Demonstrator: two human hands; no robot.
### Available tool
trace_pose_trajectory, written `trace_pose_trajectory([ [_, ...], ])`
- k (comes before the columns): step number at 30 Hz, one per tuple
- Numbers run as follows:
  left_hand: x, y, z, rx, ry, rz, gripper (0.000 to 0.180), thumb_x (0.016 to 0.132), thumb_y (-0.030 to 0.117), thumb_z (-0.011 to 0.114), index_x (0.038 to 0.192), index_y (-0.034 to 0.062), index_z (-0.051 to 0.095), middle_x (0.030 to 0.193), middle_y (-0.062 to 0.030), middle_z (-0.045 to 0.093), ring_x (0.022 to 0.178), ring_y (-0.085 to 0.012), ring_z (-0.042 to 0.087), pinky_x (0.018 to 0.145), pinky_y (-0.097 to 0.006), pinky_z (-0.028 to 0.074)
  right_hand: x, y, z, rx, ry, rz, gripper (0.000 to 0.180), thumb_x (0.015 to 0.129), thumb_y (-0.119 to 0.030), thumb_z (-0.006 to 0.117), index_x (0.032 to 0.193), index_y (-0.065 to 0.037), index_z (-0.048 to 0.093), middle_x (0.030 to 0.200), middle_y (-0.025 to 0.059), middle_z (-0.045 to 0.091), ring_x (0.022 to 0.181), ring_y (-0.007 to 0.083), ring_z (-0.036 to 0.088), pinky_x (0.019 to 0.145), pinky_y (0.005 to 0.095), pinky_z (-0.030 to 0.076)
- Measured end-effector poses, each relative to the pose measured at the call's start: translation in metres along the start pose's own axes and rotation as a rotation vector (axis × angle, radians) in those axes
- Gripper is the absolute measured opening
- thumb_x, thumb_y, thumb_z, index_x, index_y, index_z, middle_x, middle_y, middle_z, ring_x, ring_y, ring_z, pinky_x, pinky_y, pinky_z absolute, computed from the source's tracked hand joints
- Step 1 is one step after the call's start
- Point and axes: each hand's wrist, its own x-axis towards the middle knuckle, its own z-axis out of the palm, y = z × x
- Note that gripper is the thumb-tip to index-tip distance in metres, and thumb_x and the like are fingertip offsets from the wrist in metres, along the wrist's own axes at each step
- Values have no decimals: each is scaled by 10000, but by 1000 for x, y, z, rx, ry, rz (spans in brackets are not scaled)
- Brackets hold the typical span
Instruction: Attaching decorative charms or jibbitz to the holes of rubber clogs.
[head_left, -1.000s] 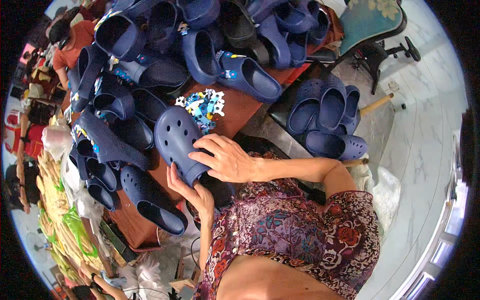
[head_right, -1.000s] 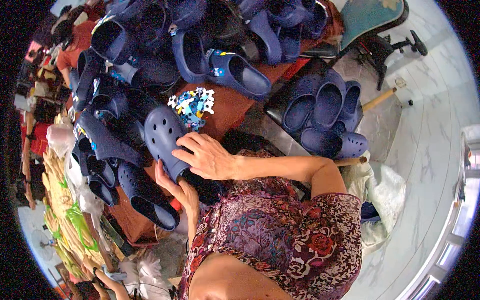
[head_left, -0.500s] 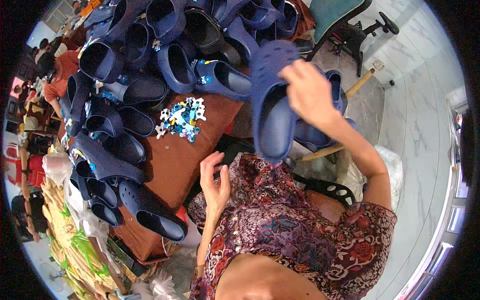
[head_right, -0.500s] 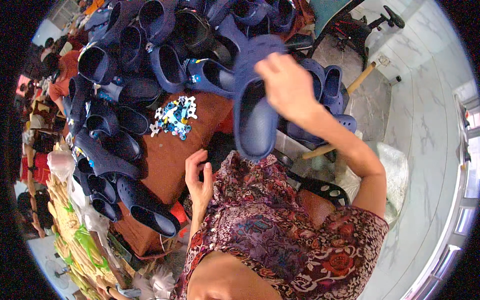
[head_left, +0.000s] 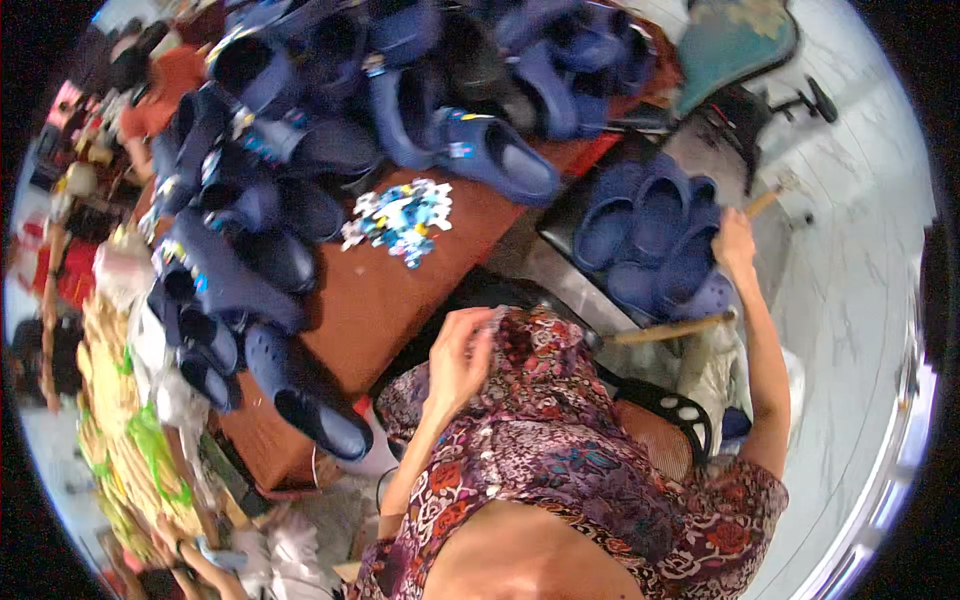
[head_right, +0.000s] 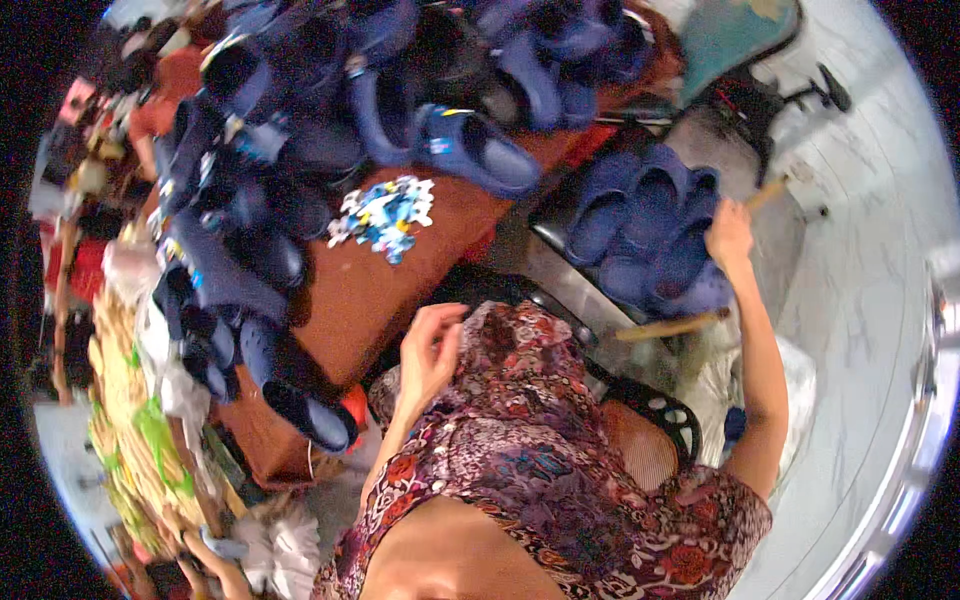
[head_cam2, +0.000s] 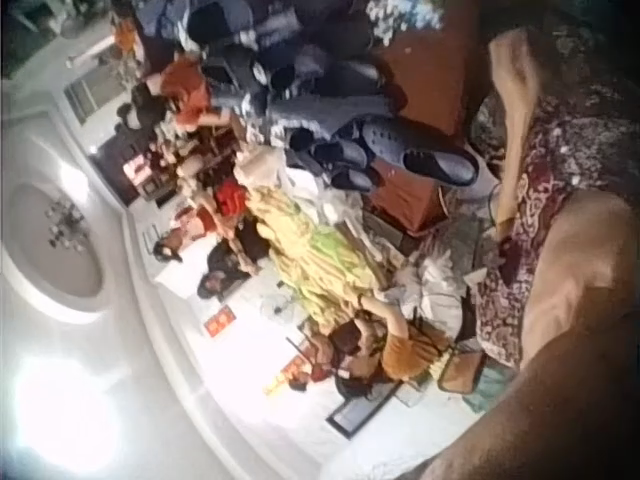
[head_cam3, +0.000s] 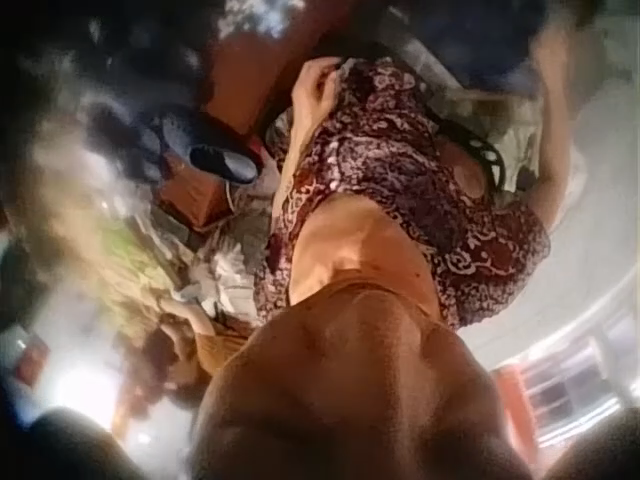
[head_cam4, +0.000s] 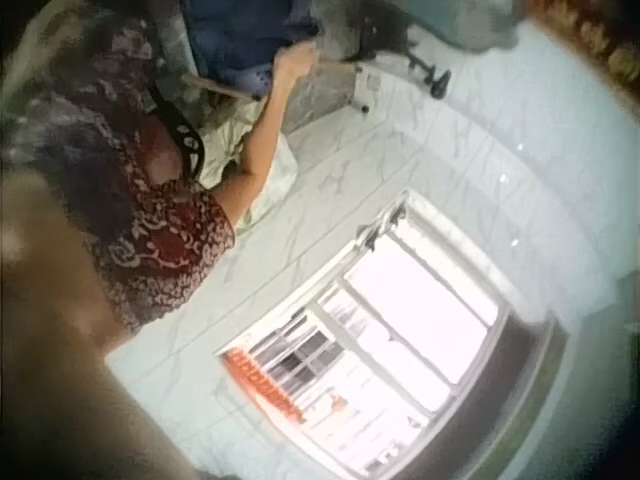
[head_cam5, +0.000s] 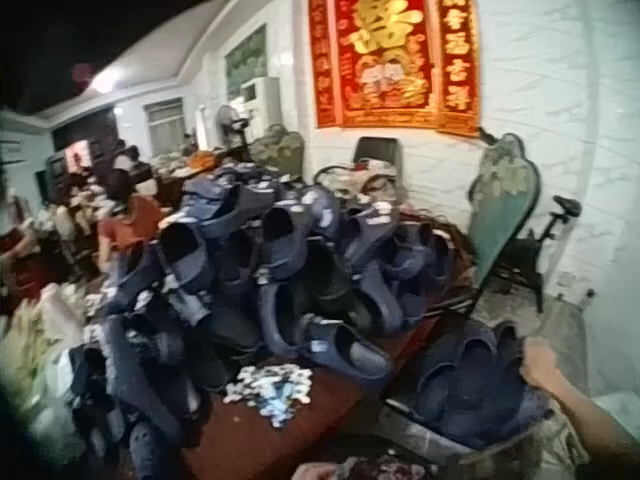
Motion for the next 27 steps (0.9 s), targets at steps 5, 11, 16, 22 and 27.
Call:
trace_pose_trajectory([
  [5,5,-14,12,9,-32,191,223,913,33,602,1130,26,651,1115,-144,641,977,-280,656,782,-344,557,-3,71,33,64,-6,-4,358,803,-76,599,1149,-10,531,1104,262,580,1065,463,553,915,522,463],
  [11,-7,-13,2,-9,-1,59,227,902,50,596,1124,52,645,1087,-160,628,1025,-360,624,888,-410,509,0,6,5,30,-27,47,477,824,-124,649,1263,-36,486,1239,245,527,1181,428,503,993,502,438],
  [16,-10,-20,-8,27,86,117,238,904,36,576,1134,36,639,1074,-151,625,1047,-345,611,899,-397,510,-11,-100,-75,443,109,-475,341,860,-26,550,1202,-27,547,1168,201,552,1093,397,537,970,448,428],
  [22,-26,-6,-64,166,511,51,237,891,22,607,1124,32,649,1149,-164,627,1070,-347,621,897,-384,516,-49,-271,-100,847,-179,-858,155,871,2,553,995,-23,642,951,170,621,913,351,633,837,392,498],
  [27,-59,-8,-115,469,1065,-65,302,830,-30,613,1115,51,668,1161,-175,632,1111,-341,605,971,-410,473,-79,-383,-69,953,-212,-1043,149,870,-43,589,1012,-35,632,994,178,595,960,374,600,851,438,482],
])
